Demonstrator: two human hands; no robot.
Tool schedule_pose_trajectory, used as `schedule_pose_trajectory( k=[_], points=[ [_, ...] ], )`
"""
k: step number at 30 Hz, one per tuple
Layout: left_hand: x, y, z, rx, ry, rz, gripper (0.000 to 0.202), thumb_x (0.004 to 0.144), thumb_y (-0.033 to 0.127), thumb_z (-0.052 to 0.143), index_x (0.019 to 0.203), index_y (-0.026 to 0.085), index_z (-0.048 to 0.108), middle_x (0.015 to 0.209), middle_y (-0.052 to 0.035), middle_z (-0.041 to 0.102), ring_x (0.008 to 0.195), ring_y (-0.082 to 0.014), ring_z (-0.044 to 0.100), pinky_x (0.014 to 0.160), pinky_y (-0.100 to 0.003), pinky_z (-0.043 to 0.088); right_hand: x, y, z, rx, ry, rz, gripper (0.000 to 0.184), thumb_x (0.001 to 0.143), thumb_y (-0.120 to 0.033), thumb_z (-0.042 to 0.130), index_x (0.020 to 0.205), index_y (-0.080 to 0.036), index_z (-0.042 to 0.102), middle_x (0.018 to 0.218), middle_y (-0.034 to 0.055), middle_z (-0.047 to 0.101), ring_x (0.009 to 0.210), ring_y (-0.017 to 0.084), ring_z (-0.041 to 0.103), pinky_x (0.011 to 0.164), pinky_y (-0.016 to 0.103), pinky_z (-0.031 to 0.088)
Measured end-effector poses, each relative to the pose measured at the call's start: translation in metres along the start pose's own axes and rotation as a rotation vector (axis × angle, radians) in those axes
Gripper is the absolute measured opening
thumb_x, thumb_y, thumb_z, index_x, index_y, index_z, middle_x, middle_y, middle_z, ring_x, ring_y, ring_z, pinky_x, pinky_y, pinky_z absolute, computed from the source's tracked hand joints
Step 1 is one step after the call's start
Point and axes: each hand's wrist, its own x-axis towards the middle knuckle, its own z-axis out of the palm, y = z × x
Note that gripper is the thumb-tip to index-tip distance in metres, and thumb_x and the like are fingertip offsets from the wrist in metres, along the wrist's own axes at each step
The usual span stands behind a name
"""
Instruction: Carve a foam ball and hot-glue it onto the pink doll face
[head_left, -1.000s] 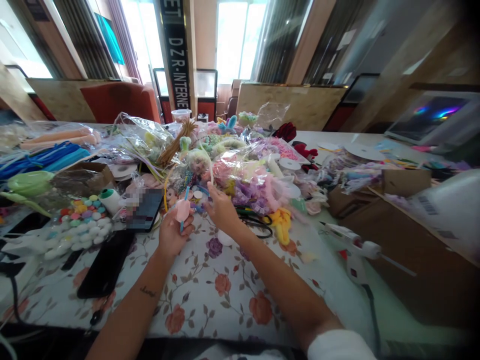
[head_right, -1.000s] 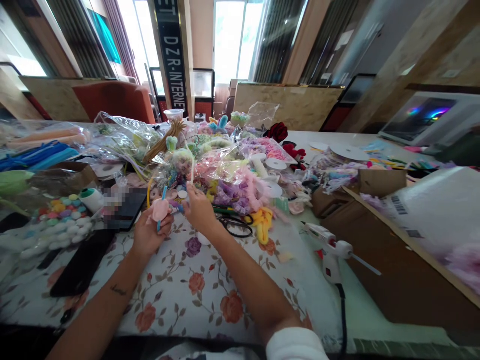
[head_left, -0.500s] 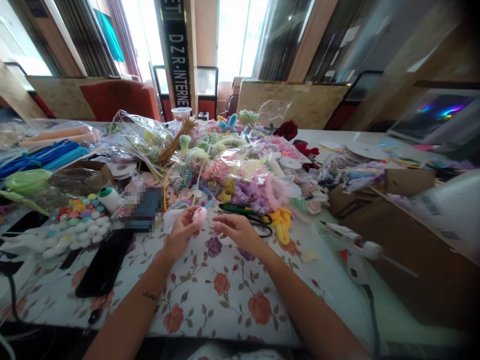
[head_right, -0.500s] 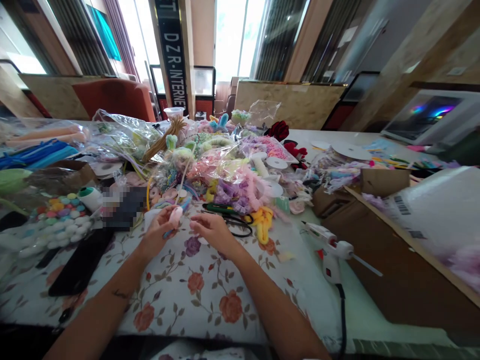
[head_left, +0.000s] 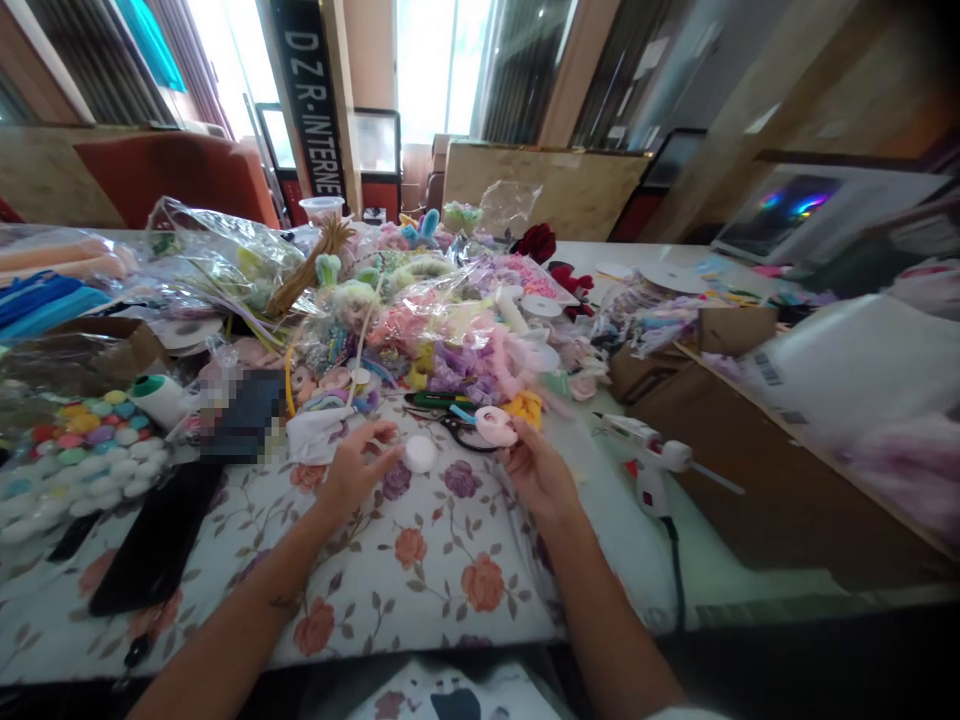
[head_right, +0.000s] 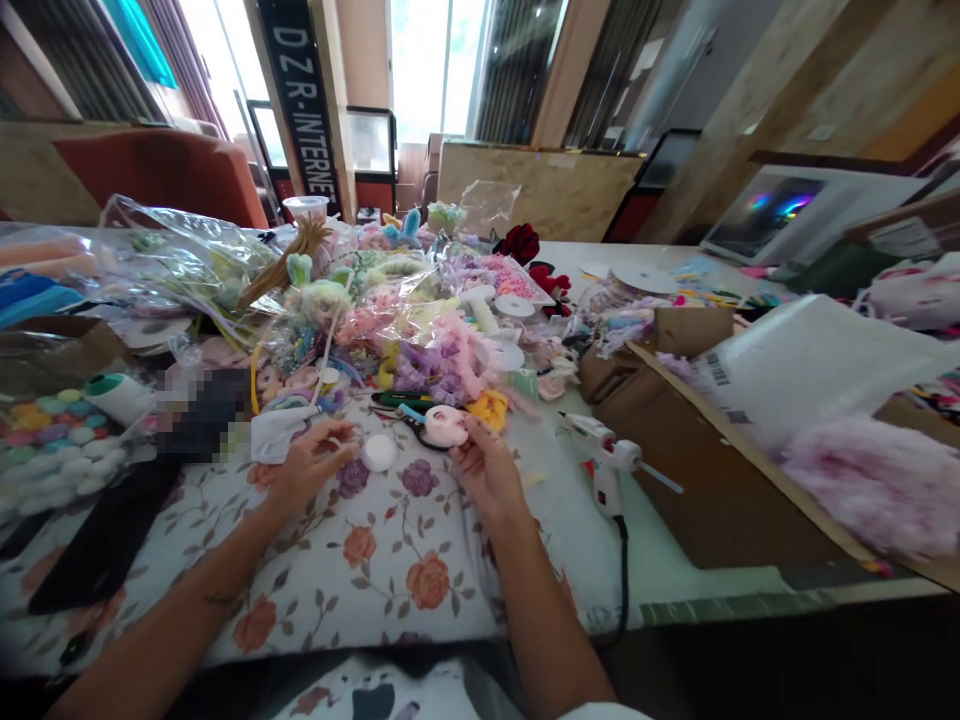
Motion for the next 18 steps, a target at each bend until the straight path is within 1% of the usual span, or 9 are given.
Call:
schedule_pose_trajectory(
  k=[2,3,5,7,10,13,15,16,18],
  points=[
    [0.0,-0.002,0.007,0.223,-0.028,0.114,0.039,0.075,0.041,0.069,0.106,0.019,0.066,0.107,-0.0101,0.064,0.104,-0.0269,0.057,0.093,-0.042,0.046,0.001,-0.004,-0.008,0.052,0.042,-0.002,0.022,0.062,-0.022,0.084,0.077,-0.018,0.068,0.065,-0.0053,0.068,0.05,0.005,0.059,0.045,0.011,0.051],
    [0.001,-0.003,0.011,0.311,-0.047,0.16,0.042,0.072,0.04,0.071,0.108,0.019,0.066,0.109,-0.0105,0.062,0.107,-0.0284,0.055,0.096,-0.044,0.044,0.0,-0.004,-0.011,0.04,0.032,0.014,0.023,0.062,-0.021,0.084,0.077,-0.017,0.068,0.065,-0.0045,0.068,0.05,0.005,0.06,0.044,0.011,0.051],
    [0.001,-0.004,0.019,0.426,-0.087,0.209,0.047,0.068,0.038,0.073,0.11,0.019,0.065,0.11,-0.0111,0.061,0.108,-0.0303,0.053,0.097,-0.046,0.043,-0.005,-0.001,-0.012,-0.036,-0.045,0.085,0.025,0.062,-0.021,0.084,0.081,-0.014,0.069,0.064,-0.0025,0.068,0.049,0.006,0.06,0.043,0.013,0.05],
    [0.002,-0.005,0.023,0.456,-0.103,0.213,0.044,0.066,0.037,0.074,0.106,0.019,0.066,0.108,-0.011,0.061,0.106,-0.0309,0.053,0.096,-0.047,0.043,-0.011,0.004,-0.01,-0.162,-0.169,0.195,0.028,0.063,-0.024,0.084,0.085,-0.012,0.07,0.062,-0.0016,0.067,0.047,0.007,0.059,0.043,0.014,0.05],
    [0.005,-0.004,0.017,0.306,-0.007,0.088,0.046,0.066,0.039,0.075,0.105,0.018,0.063,0.109,-0.0113,0.062,0.103,-0.0296,0.056,0.094,-0.046,0.044,-0.016,0.017,-0.004,-0.318,-0.294,0.298,0.03,0.066,-0.029,0.082,0.086,-0.012,0.069,0.062,-0.0017,0.066,0.046,0.007,0.058,0.045,0.017,0.05],
    [0.006,-0.003,0.003,-0.065,0.125,-0.133,0.061,0.066,0.041,0.077,0.118,0.018,0.054,0.112,-0.0104,0.063,0.097,-0.0251,0.061,0.087,-0.04,0.049,-0.016,0.031,0.003,-0.347,-0.35,0.283,0.032,0.066,-0.033,0.082,0.087,-0.014,0.068,0.065,-0.0017,0.067,0.049,0.008,0.06,0.05,0.019,0.052],
    [0.006,-0.005,-0.006,-0.283,0.164,-0.209,0.07,0.061,0.04,0.08,0.121,0.019,0.05,0.109,-0.0088,0.064,0.097,-0.0234,0.062,0.084,-0.035,0.051,-0.016,0.038,0.006,-0.352,-0.368,0.261,0.035,0.067,-0.036,0.081,0.091,-0.015,0.067,0.068,-0.0012,0.068,0.052,0.009,0.062,0.054,0.021,0.053],
    [0.006,-0.007,-0.01,-0.332,0.166,-0.223,0.072,0.06,0.04,0.081,0.122,0.019,0.049,0.109,-0.0085,0.064,0.098,-0.0234,0.062,0.084,-0.035,0.051,-0.016,0.04,0.007,-0.357,-0.367,0.251,0.036,0.069,-0.036,0.08,0.094,-0.015,0.066,0.069,-0.0007,0.069,0.054,0.009,0.063,0.056,0.022,0.053],
    [0.007,-0.014,-0.014,-0.255,0.13,-0.23,0.072,0.06,0.04,0.08,0.122,0.019,0.052,0.11,-0.009,0.064,0.098,-0.0249,0.062,0.085,-0.037,0.051,-0.018,0.041,0.009,-0.36,-0.36,0.238,0.038,0.071,-0.037,0.079,0.101,-0.017,0.066,0.073,0.0003,0.07,0.057,0.01,0.065,0.059,0.022,0.052]
  ],
)
